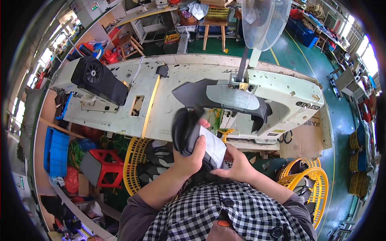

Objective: Trimming excess material from shoe components using scissors and organizing them into a basket.

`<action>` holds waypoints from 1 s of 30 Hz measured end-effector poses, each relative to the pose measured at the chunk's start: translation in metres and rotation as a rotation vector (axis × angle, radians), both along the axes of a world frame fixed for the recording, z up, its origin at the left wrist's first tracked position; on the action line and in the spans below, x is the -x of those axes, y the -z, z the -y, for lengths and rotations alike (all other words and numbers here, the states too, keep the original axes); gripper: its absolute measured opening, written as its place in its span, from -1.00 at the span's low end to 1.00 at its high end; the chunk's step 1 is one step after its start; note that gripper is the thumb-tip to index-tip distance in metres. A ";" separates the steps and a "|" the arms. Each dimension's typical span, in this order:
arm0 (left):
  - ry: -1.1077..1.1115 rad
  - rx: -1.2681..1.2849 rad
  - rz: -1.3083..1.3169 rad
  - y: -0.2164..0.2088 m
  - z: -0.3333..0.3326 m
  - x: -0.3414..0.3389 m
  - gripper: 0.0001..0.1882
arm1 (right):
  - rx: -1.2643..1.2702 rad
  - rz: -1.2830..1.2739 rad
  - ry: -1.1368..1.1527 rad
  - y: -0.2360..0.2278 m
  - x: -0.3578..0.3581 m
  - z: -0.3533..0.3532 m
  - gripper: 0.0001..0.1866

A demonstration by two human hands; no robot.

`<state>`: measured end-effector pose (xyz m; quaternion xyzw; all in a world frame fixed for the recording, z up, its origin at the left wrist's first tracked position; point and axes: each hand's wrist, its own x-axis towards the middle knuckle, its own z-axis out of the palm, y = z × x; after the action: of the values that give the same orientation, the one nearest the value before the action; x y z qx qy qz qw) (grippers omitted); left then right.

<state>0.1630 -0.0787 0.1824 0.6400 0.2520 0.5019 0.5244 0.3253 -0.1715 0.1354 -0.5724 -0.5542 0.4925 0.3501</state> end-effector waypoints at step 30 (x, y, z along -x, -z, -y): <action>-0.412 -0.095 -0.075 0.037 -0.081 -0.053 -0.43 | -0.199 -0.336 0.628 -0.032 -0.090 -0.081 -0.74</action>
<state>0.2159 0.0022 0.1455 0.6170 0.3731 0.5857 0.3703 0.4155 -0.0904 0.1676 -0.5889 -0.3315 0.3920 0.6242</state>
